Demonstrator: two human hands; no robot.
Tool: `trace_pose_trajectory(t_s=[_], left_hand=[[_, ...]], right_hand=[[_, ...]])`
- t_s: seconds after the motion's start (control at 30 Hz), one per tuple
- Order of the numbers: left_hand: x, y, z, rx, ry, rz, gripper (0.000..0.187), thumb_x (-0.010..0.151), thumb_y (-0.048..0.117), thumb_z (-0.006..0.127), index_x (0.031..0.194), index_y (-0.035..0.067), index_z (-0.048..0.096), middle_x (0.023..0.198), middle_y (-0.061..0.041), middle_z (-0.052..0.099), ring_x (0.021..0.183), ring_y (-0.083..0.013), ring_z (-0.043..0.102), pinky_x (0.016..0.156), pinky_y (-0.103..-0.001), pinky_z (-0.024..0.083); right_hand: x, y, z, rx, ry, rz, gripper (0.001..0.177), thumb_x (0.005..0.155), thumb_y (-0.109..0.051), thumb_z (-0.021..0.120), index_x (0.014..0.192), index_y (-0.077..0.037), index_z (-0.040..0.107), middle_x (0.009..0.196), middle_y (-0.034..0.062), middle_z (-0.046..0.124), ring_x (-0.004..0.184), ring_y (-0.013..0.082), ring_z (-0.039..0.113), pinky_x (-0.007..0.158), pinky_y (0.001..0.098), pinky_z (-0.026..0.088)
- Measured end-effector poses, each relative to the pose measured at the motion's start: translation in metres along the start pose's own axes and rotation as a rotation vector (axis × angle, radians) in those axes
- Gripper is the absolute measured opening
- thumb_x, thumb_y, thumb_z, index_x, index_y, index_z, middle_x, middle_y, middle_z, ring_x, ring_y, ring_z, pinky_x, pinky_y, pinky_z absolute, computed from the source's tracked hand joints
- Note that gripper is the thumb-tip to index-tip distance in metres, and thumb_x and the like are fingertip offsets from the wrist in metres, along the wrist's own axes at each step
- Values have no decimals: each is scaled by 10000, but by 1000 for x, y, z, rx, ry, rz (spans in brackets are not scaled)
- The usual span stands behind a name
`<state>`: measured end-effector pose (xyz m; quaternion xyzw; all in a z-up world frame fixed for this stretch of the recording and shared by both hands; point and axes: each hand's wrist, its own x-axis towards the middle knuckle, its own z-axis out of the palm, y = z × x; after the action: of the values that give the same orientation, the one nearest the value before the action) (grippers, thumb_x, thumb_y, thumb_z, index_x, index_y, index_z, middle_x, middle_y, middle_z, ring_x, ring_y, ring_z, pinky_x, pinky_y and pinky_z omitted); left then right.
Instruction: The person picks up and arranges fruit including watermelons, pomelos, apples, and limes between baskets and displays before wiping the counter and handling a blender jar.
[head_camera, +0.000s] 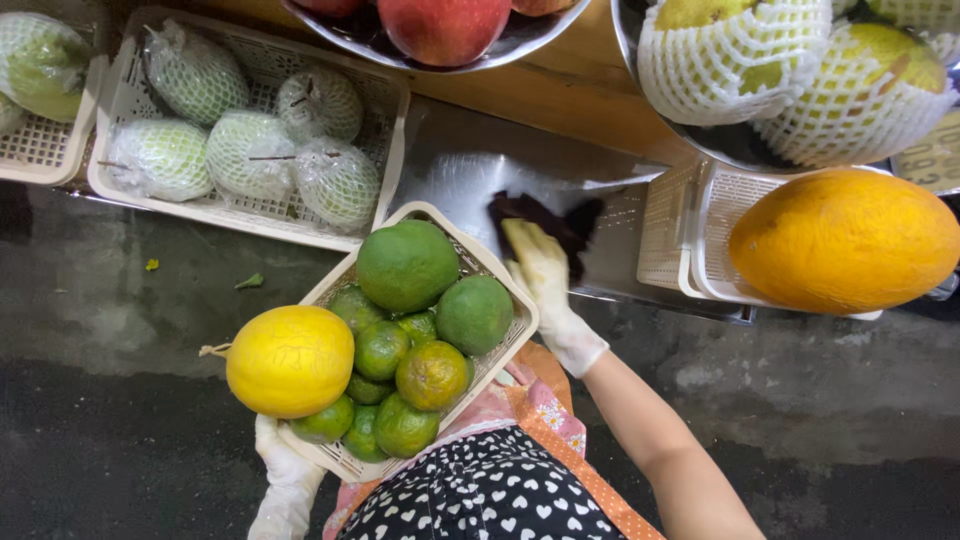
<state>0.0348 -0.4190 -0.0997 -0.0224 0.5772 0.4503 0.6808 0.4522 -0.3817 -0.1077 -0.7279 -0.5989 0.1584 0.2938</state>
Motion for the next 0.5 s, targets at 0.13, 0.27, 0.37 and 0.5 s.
trace_pose_trajectory(t_s=[0.13, 0.27, 0.37, 0.5], left_hand=[[-7, 0, 5, 22, 0, -16, 674, 922, 546, 485, 1446, 122, 482, 1439, -113, 543, 1333, -308, 518, 1117, -535, 397], [-3, -1, 2, -13, -45, 16, 659, 941, 539, 500, 1441, 111, 477, 1442, -110, 535, 1339, -306, 513, 1139, -518, 383], [-2, -2, 0, -32, -45, 17, 646, 937, 525, 502, 1429, 106, 488, 1434, -104, 540, 1327, -300, 523, 1126, -516, 393], [-2, -4, -2, -67, -134, 9, 638, 953, 519, 504, 1433, 99, 491, 1428, -118, 539, 1308, -304, 517, 1114, -501, 389]], right_hand=[[26, 5, -10, 113, -190, -525, 475, 947, -275, 662, 1373, -65, 645, 1483, 172, 586, 1367, 416, 525, 1095, 541, 440], [-22, 32, -50, -124, -9, -276, 393, 824, -112, 688, 1216, -141, 708, 1399, 78, 654, 1327, 345, 584, 1108, 431, 472], [-25, 47, -64, -162, 233, 62, 335, 902, -40, 666, 1232, -86, 700, 1294, 129, 699, 1200, 348, 635, 1059, 429, 472], [29, 46, -81, 499, 162, 226, 378, 1021, -79, 581, 1396, -40, 599, 1389, 171, 657, 1329, 307, 581, 1164, 388, 406]])
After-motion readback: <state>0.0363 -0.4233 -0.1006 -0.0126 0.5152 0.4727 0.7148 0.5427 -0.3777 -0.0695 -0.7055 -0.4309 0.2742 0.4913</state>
